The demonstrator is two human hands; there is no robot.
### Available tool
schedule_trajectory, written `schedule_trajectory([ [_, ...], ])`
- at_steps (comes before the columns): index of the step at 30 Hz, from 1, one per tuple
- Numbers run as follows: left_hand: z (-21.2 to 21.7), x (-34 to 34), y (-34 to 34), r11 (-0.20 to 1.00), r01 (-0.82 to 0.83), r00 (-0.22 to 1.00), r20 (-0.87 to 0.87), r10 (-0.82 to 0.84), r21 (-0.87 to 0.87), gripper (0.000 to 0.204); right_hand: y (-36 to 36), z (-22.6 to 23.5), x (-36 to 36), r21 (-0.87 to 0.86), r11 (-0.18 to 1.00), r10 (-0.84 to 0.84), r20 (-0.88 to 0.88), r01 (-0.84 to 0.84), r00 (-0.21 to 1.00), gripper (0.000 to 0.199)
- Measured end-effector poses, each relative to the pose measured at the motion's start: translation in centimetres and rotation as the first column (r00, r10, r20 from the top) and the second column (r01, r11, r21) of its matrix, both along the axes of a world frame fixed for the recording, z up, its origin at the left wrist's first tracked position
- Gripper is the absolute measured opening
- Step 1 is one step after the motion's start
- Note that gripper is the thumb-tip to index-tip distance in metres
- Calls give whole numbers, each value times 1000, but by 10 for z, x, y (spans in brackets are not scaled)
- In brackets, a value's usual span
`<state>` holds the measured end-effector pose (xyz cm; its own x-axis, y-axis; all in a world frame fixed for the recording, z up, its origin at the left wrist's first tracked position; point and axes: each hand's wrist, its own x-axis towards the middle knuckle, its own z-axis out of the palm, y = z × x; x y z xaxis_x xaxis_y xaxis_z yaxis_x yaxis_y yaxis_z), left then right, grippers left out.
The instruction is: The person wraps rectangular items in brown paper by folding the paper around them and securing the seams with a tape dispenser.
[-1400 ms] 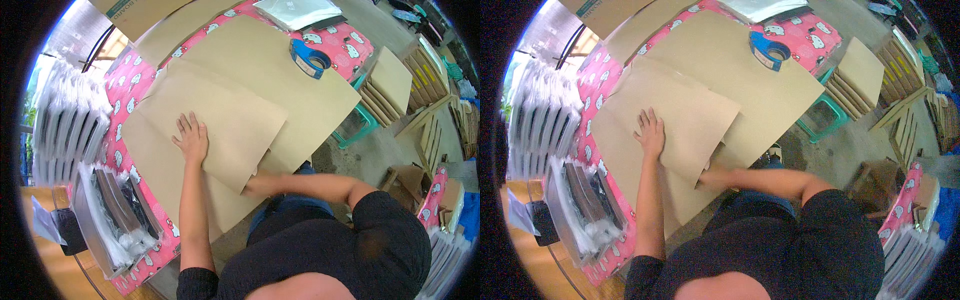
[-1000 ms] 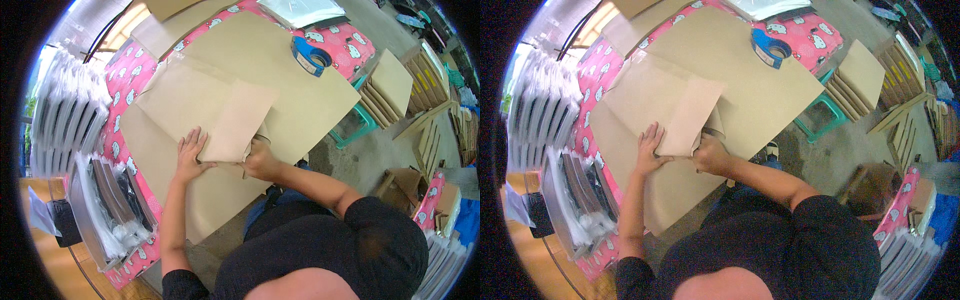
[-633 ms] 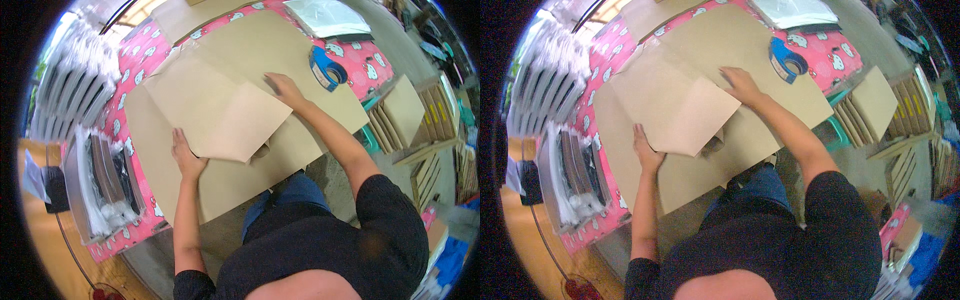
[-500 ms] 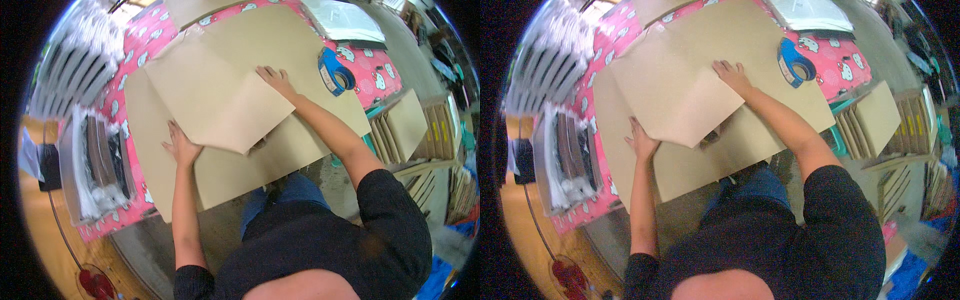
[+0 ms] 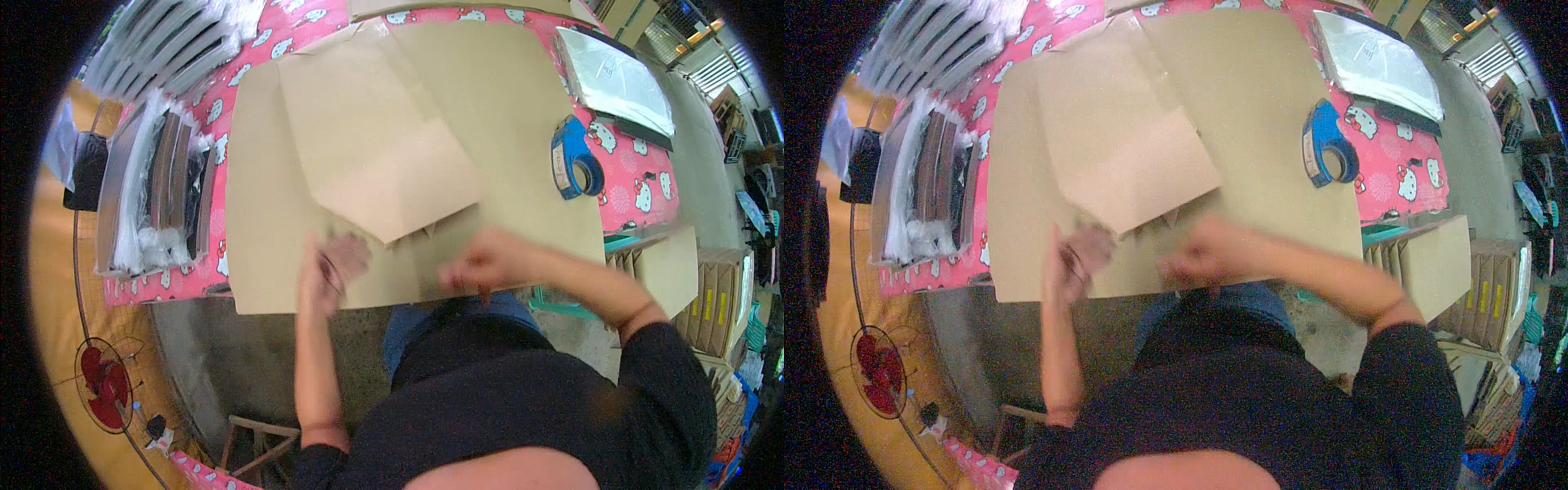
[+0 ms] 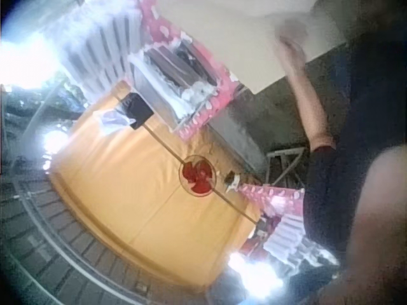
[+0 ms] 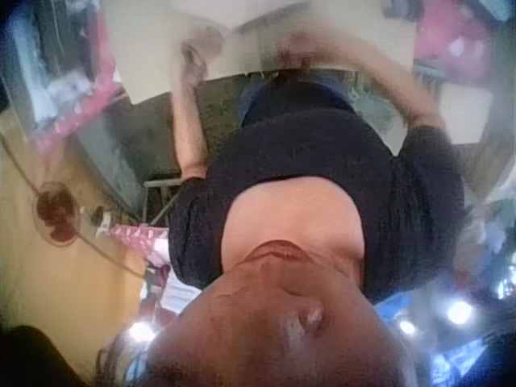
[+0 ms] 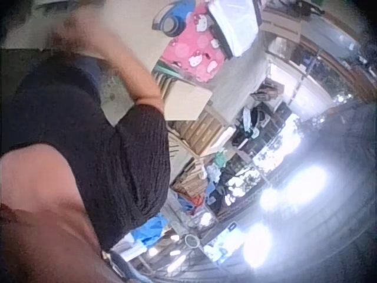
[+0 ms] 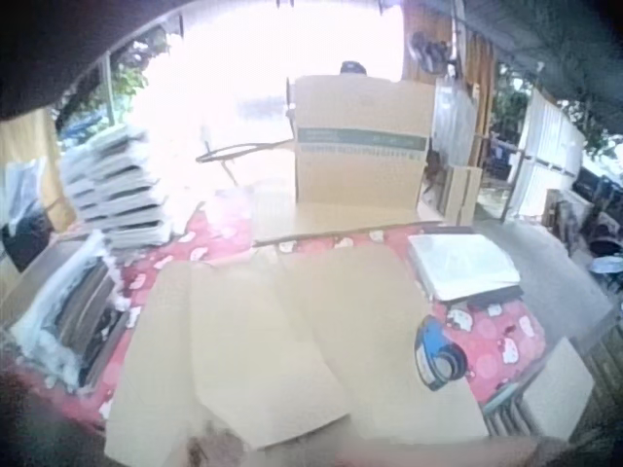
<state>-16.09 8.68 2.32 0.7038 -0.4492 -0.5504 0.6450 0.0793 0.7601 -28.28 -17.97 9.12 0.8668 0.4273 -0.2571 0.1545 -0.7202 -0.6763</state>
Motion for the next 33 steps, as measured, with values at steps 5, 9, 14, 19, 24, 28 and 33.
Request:
schedule_trajectory([
  [5,-13,66,-51,903,-411,906,162,391,122,32,-11,-24,182,-222,925,-82,673,307,735,59],
  [9,-43,-4,-94,789,-613,787,120,605,45,21,9,-81,194,-417,809,-158,525,414,837,73],
  [14,-11,-77,-76,1000,20,1000,4,-20,4,25,1,-82,189,-404,822,-147,531,402,835,74],
  [19,73,-4,-79,829,424,817,240,-524,365,35,-14,-87,181,-348,809,-236,547,475,803,74],
  [24,-3,134,-101,369,-570,175,547,-818,734,53,31,-90,141,-232,752,-381,612,617,693,66],
  [28,-17,133,-125,333,-401,216,442,-871,853,58,21,-44,55,-138,565,-743,343,813,574,57],
  [33,-24,134,-122,310,-377,204,405,-891,873,59,6,-30,66,-194,473,-863,-297,859,409,42],
])
